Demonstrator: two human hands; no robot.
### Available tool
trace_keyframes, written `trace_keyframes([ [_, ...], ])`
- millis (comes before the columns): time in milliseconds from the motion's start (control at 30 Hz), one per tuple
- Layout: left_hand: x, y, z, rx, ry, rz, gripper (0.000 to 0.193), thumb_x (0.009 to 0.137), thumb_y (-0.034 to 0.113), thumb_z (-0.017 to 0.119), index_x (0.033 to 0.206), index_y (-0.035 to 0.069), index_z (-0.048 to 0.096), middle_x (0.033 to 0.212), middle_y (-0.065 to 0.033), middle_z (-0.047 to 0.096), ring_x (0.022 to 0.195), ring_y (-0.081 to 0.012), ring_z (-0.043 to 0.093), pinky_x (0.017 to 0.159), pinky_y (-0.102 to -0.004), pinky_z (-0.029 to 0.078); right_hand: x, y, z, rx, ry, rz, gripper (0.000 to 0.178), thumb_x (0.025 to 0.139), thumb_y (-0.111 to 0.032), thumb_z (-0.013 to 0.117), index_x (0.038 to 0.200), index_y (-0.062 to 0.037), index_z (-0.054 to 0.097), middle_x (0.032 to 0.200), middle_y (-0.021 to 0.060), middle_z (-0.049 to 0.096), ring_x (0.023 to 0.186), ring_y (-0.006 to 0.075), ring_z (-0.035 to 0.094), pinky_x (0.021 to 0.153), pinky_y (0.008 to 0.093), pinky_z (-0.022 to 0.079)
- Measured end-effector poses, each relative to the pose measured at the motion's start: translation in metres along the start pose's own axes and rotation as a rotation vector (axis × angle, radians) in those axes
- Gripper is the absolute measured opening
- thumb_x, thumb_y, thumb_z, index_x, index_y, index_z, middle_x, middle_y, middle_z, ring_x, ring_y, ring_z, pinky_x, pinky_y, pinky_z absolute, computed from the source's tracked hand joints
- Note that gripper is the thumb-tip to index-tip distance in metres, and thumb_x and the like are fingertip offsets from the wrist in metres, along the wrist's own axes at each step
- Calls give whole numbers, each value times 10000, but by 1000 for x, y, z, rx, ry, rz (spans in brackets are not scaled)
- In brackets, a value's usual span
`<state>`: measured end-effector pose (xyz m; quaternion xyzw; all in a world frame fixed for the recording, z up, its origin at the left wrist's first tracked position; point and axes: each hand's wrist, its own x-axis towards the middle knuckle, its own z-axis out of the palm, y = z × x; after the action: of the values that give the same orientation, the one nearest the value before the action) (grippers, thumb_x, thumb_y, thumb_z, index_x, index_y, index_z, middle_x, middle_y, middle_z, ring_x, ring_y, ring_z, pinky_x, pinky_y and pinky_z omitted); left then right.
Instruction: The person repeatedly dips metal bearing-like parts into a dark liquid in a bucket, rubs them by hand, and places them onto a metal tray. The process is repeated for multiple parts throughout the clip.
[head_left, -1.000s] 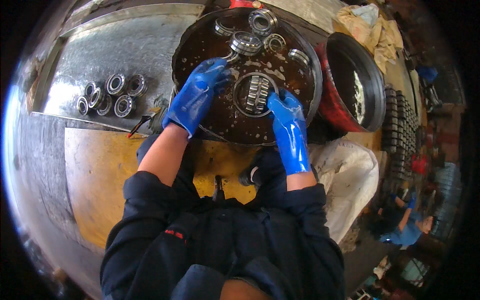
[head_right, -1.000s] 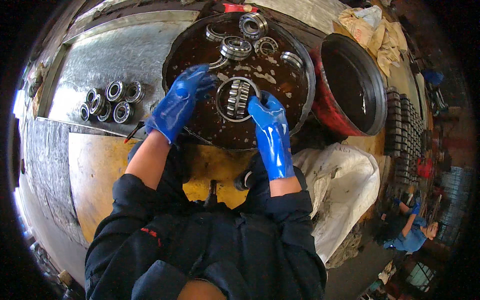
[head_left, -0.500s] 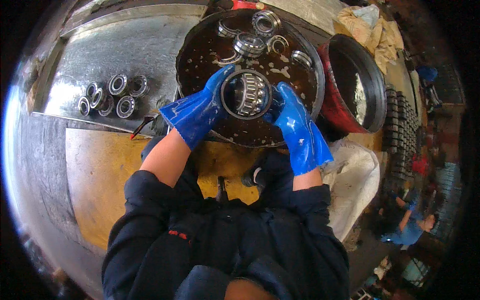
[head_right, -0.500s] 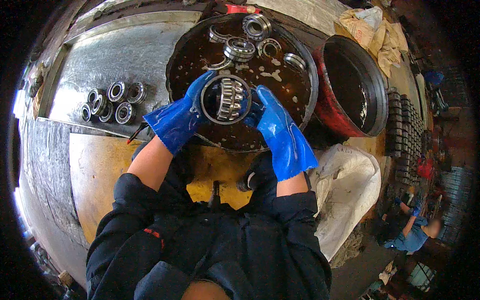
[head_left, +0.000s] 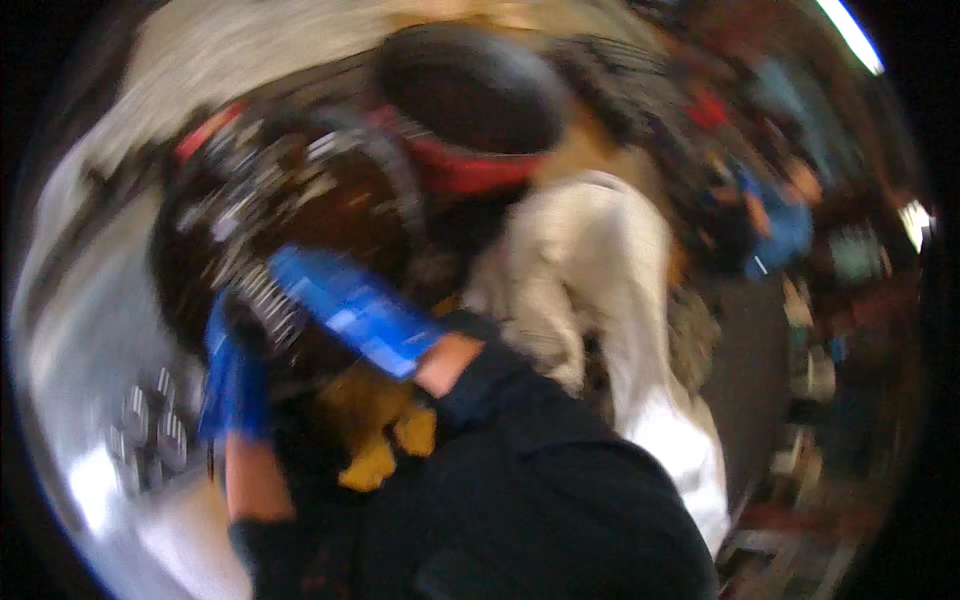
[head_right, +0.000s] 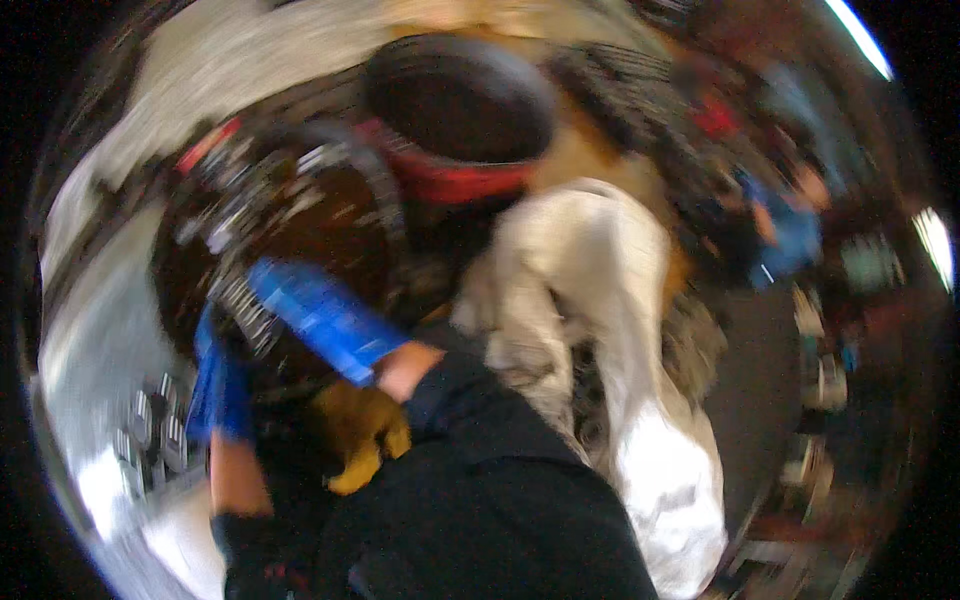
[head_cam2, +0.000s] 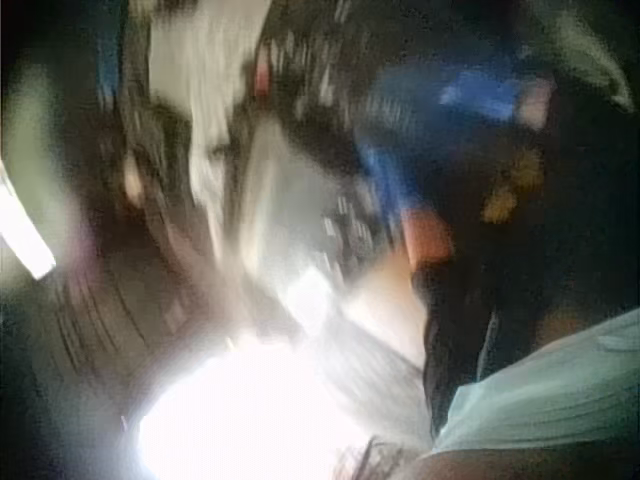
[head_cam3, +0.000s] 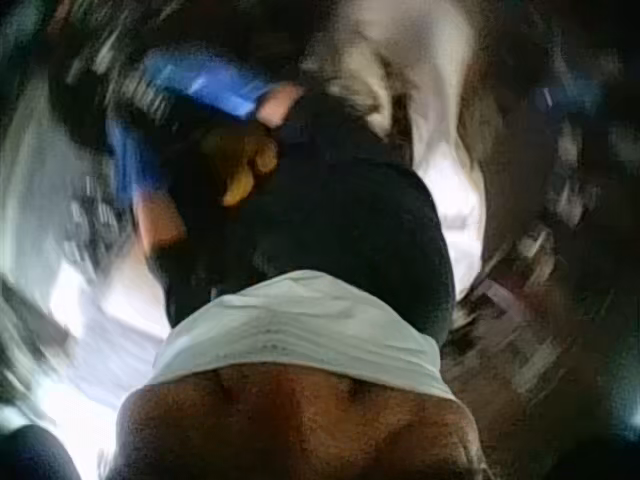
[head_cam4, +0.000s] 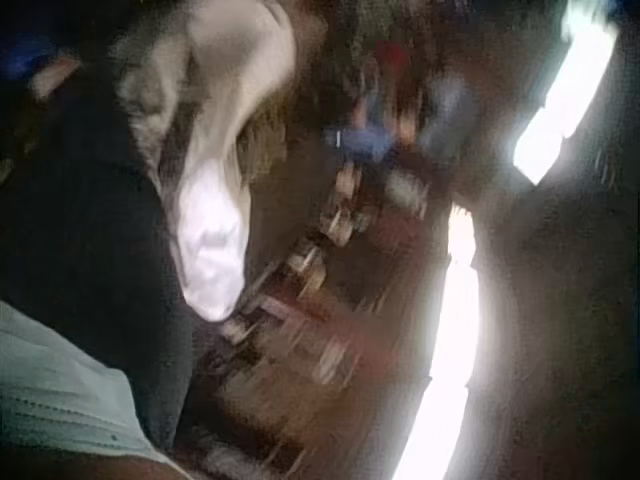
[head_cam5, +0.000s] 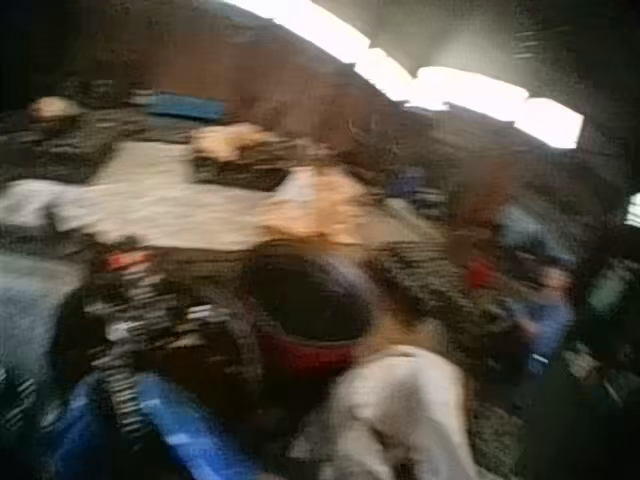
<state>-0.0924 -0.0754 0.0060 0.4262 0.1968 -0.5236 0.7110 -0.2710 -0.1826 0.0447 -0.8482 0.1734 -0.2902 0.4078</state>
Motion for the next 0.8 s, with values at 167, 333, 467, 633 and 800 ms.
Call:
trace_keyframes([
  [167, 29, 9, -27, 67, -8, 95, 455, 1063, 393, 414, 1334, 93, 623, 1295, -148, 653, 1162, -292, 635, 987, -419, 547, -22, -32, -22, 73, 21, -51, 408, 1045, -318, 512, 1360, -76, 605, 1338, 179, 611, 1252, 348, 562, 1072, 410, 434],
  [333, 17, -9, -48, 273, -173, 256, 488, 1021, 428, 463, 1335, 98, 637, 1257, -99, 689, 1095, -293, 670, 934, -447, 572, -5, -81, -55, 766, -98, 562, 365, 1016, -256, 549, 1306, -51, 631, 1277, 184, 646, 1186, 358, 597, 1019, 433, 464],
  [467, -12, -12, -21, 276, 41, 276, 484, 1038, 416, 457, 1336, 76, 631, 1268, -112, 677, 1106, -281, 665, 951, -423, 567, -3, -72, -42, 736, -49, 527, 362, 1002, -285, 589, 1247, -26, 652, 1215, 175, 679, 1120, 339, 633, 973, 422, 491],
  [633, 14, -10, -39, 169, -37, 188, 491, 1052, 402, 445, 1361, 57, 606, 1294, -130, 659, 1131, -287, 651, 977, -426, 555, -1, -36, -15, 568, 43, 519, 378, 985, -321, 639, 1173, 5, 677, 1137, 164, 720, 1036, 316, 679, 915, 408, 525],
  [800, 53, 1, -68, 76, -124, 148, 475, 1055, 381, 442, 1366, 61, 602, 1296, -126, 659, 1133, -289, 651, 976, -431, 554, 16, -7, 16, 525, -5, 525, 430, 985, -378, 641, 1154, 17, 666, 1084, 176, 704, 998, 287, 671, 881, 391, 513],
])
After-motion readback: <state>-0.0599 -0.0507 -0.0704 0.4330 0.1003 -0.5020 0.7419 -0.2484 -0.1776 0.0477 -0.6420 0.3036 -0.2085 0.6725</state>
